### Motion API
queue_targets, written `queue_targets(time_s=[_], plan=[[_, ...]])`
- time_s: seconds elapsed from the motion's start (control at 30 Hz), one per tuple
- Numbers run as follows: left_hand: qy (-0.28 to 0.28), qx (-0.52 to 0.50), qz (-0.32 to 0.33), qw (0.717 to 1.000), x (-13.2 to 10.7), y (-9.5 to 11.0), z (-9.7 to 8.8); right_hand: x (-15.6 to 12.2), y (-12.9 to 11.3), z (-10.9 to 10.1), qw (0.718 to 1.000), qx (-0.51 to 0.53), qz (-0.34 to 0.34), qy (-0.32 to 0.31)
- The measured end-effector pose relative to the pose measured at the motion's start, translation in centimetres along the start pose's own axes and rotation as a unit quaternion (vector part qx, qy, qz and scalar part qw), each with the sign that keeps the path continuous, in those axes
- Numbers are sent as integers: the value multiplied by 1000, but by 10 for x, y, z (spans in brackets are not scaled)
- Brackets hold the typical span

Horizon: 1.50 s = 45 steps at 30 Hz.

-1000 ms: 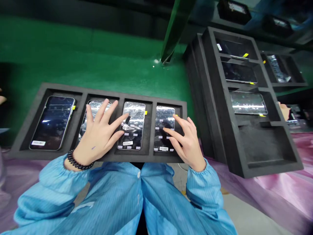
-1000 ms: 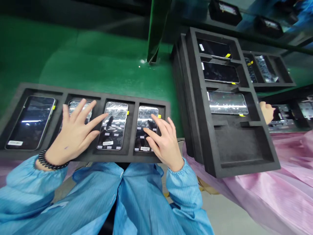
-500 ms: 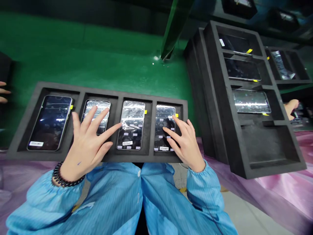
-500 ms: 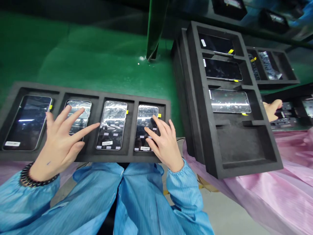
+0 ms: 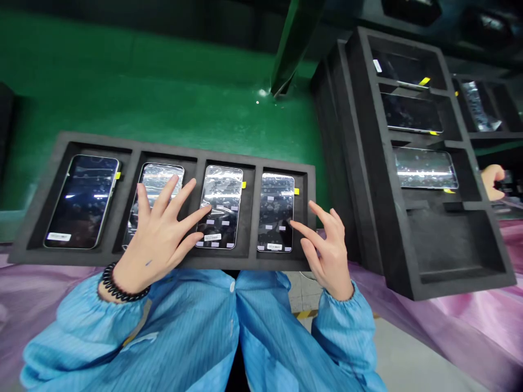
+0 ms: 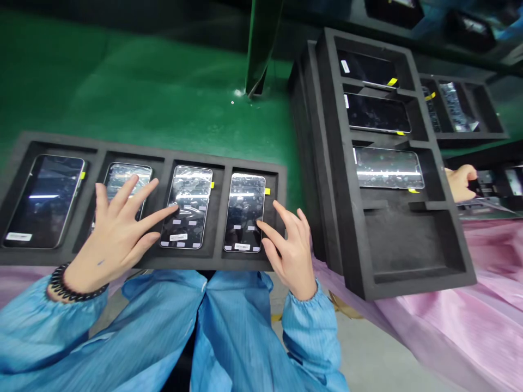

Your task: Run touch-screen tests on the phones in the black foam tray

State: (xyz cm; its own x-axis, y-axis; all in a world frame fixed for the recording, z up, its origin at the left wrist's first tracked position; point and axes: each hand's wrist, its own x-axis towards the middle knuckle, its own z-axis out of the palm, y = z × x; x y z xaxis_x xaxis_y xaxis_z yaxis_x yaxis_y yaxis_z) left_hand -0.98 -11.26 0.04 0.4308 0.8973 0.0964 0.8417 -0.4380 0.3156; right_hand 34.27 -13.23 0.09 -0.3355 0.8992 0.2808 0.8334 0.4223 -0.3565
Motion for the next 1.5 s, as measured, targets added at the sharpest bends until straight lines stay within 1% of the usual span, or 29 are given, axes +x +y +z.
queue_targets(time_s=[0.1,0.3,0.4,0.53,0.6,0.67,0.77,0.87,1.0,1.1,1.17,1.27,1.37,1.43,1.5], plan=[[4,-18,-3,1000,2,4,2,-3,-3,0,1000,12,-5,5],[-7,-13,25,1000,9,10,6,-5,-6,3,1000,28,-8,0],[1,-14,34,999,16,17,9,-4,-7,2,1000,28,-8,3],[-20,14,63,998,25,24,12,-4,-8,1,999,32,-9,-1],[-16,24,66,997,26,24,10,-5,-8,0,999,32,-6,-1],[7,22,59,998,22,20,7,-6,-7,0,1000,29,-2,0],[27,11,14,999,12,13,1,-7,-7,-1,1000,16,-6,-8],[25,-5,-32,999,1,8,-4,-4,-7,-1,999,-5,-10,-34],[19,-36,-61,997,-6,6,-7,4,-12,2,998,-15,-33,-45],[19,-40,-68,997,-7,8,-7,12,-17,6,996,-14,-64,-66],[19,-36,-67,997,-5,9,-5,15,-20,8,994,-16,-68,-79],[7,-27,-68,997,-3,9,-3,15,-23,6,995,-5,-72,-66],[-5,-24,-78,997,-2,9,-3,12,-25,3,994,20,-94,-45],[9,-21,-62,998,-5,9,-5,11,-27,3,993,31,-105,-44],[29,-23,-29,999,-9,8,-7,10,-27,3,993,35,-108,-42]])
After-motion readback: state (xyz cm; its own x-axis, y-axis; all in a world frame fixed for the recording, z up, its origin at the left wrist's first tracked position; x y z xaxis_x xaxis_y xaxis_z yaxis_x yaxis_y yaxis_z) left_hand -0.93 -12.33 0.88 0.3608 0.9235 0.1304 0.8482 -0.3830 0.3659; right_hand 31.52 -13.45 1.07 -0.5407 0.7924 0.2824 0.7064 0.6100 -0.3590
